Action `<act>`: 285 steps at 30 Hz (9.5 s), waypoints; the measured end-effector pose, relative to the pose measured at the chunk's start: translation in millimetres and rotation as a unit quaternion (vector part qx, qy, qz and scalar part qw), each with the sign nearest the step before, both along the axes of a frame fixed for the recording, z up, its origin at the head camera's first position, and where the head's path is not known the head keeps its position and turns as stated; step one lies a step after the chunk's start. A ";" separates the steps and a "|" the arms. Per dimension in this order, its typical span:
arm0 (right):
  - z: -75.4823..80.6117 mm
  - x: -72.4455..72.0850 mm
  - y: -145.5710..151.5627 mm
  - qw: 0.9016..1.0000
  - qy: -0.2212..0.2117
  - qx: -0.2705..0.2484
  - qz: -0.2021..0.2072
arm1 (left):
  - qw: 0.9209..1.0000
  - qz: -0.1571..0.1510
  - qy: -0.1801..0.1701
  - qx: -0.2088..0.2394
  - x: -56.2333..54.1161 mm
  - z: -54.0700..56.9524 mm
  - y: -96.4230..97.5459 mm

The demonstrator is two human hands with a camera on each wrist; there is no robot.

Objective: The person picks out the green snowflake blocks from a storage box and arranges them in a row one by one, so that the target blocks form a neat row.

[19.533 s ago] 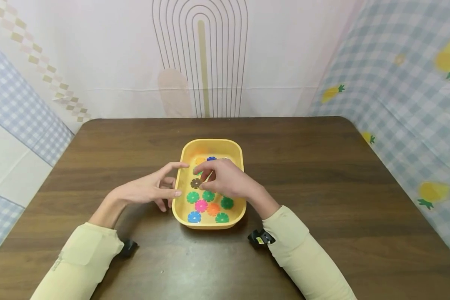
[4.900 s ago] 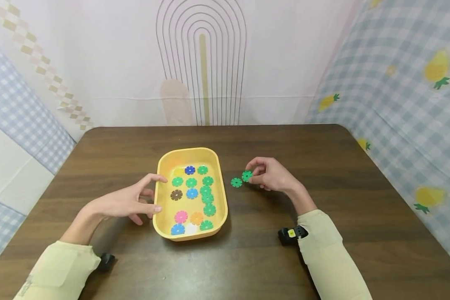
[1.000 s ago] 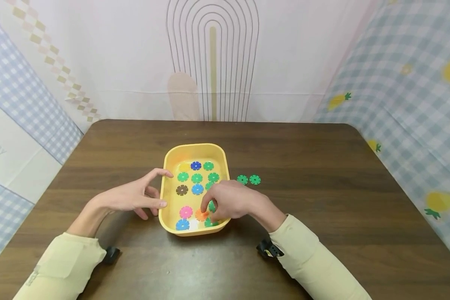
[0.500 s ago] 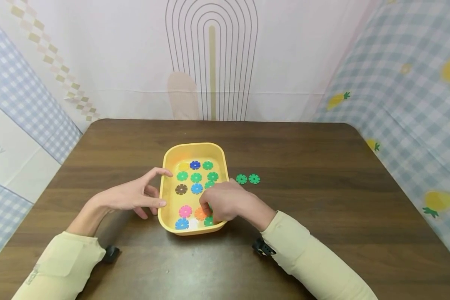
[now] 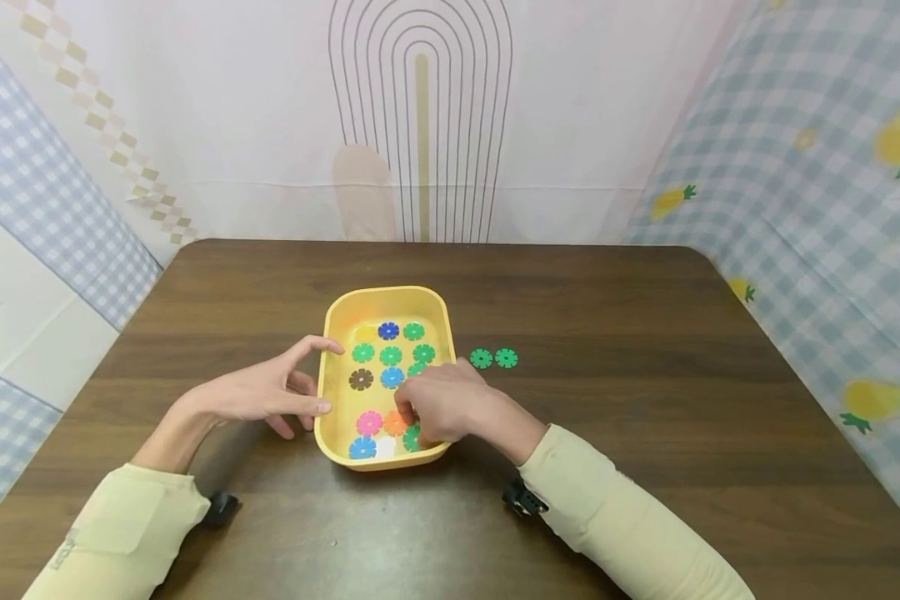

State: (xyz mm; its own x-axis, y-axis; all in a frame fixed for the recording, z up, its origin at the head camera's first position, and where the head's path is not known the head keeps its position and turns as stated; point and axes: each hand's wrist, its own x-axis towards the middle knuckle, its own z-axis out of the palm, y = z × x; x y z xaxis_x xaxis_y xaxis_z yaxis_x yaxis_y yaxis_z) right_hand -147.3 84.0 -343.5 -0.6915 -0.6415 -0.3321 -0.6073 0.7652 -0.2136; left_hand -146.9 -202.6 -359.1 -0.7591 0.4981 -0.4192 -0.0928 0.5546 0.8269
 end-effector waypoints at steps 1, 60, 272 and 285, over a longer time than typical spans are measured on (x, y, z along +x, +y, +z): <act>0.0 0.0 -0.4 1.000 0.002 0.002 0.000 | 1.000 0.000 0.001 0.000 0.0 0.0 -0.2; -0.3 -4.9 13.5 0.994 -0.063 -0.087 0.021 | 1.000 -0.002 0.002 0.005 3.6 0.4 2.1; -3.8 -20.6 43.4 0.969 -0.080 -0.220 -0.080 | 0.999 0.012 -0.013 0.042 -4.0 -2.1 -6.7; 0.4 -19.6 21.5 0.989 -0.050 -0.097 -0.097 | 0.999 0.015 -0.012 0.033 -5.6 -1.2 -4.7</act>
